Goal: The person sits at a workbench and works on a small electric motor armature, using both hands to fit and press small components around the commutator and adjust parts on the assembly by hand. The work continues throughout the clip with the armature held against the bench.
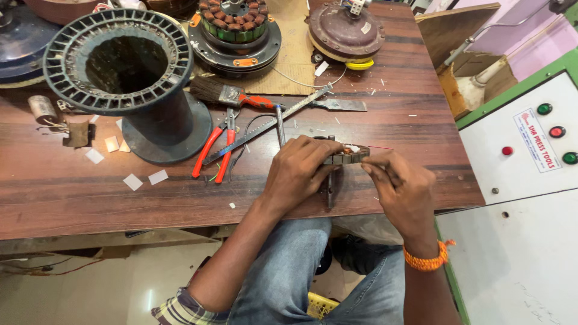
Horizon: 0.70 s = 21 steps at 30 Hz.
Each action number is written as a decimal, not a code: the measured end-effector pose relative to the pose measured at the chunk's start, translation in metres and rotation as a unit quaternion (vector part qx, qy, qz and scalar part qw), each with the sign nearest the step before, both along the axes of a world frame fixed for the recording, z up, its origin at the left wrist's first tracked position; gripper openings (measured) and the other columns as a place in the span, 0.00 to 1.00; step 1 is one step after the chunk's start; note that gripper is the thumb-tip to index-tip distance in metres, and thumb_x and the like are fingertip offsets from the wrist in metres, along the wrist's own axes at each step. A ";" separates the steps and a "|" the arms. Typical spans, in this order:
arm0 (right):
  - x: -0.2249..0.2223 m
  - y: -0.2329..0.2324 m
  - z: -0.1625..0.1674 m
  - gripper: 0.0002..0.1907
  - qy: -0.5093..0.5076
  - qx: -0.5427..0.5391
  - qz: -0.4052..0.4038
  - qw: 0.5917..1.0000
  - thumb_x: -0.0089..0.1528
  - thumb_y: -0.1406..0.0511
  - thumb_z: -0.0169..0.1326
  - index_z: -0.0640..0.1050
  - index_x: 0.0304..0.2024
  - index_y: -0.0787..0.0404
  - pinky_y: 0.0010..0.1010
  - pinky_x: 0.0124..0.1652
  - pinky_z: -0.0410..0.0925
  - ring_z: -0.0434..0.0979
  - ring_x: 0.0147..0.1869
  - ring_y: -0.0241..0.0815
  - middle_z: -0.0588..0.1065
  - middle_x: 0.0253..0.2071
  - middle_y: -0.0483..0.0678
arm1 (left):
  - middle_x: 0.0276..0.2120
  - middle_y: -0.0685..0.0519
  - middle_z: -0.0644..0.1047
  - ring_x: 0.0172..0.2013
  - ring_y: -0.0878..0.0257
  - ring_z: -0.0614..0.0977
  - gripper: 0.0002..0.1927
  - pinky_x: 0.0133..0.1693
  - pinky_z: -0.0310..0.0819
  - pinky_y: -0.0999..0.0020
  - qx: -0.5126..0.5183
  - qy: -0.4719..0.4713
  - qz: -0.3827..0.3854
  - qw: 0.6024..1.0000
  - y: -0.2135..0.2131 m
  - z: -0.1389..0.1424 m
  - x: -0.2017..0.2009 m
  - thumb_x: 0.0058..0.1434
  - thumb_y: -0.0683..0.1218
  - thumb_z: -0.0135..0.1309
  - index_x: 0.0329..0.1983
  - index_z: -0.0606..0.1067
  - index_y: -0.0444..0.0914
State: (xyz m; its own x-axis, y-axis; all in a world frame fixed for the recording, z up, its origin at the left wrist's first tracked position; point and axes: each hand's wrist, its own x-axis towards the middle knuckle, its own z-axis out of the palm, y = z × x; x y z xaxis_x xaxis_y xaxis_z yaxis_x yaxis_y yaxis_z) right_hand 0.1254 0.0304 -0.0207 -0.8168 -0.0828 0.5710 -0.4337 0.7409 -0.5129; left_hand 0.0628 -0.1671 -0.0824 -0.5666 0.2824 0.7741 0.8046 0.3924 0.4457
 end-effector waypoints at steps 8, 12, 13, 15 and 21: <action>-0.060 -0.005 0.010 0.05 -0.003 0.022 -0.040 0.999 0.63 0.67 0.64 0.83 0.39 0.63 0.32 0.24 0.55 0.58 0.20 0.34 0.62 0.16 0.47 | 0.45 0.52 0.81 0.46 0.54 0.81 0.20 0.48 0.76 0.58 0.000 0.000 -0.001 1.000 -0.001 0.003 -0.010 0.55 0.43 0.65 0.51 0.77 0.40; -0.099 0.000 0.013 0.08 -0.025 0.041 -0.030 0.998 0.62 0.65 0.66 0.84 0.40 0.62 0.33 0.23 0.55 0.58 0.20 0.36 0.61 0.16 0.49 | 0.43 0.51 0.81 0.44 0.53 0.81 0.21 0.47 0.75 0.57 0.024 -0.025 -0.009 0.999 -0.004 0.013 -0.010 0.57 0.52 0.66 0.50 0.77 0.39; -0.105 -0.001 0.013 0.08 -0.028 0.047 -0.019 0.998 0.61 0.65 0.66 0.83 0.39 0.62 0.33 0.23 0.56 0.59 0.20 0.35 0.63 0.16 0.48 | 0.42 0.51 0.82 0.43 0.53 0.82 0.21 0.45 0.76 0.57 0.040 -0.059 0.001 0.997 -0.003 0.016 -0.012 0.58 0.54 0.65 0.49 0.77 0.40; -0.116 -0.004 0.012 0.08 -0.035 0.058 0.004 0.998 0.60 0.64 0.67 0.83 0.38 0.62 0.32 0.22 0.58 0.63 0.20 0.34 0.67 0.17 0.46 | 0.38 0.50 0.83 0.39 0.53 0.83 0.19 0.43 0.77 0.58 0.071 -0.129 0.024 0.989 0.002 0.023 -0.018 0.60 0.57 0.64 0.47 0.78 0.42; -0.122 -0.014 0.014 0.08 -0.048 0.090 -0.031 0.994 0.61 0.63 0.66 0.84 0.39 0.61 0.35 0.23 0.58 0.62 0.19 0.40 0.66 0.17 0.50 | 0.26 0.50 0.83 0.29 0.56 0.85 0.21 0.34 0.77 0.59 0.020 -0.375 -0.062 0.925 0.008 0.030 -0.076 0.53 0.53 0.61 0.50 0.78 0.45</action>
State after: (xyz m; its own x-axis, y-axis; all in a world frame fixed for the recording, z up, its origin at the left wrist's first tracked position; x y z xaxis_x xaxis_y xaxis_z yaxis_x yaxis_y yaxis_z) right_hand 0.0031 0.0164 -0.0069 -0.8731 -0.1246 0.4713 -0.3405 0.8478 -0.4066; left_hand -0.0134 -0.1594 -0.0521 -0.9138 0.3602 0.1877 0.3005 0.2887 0.9090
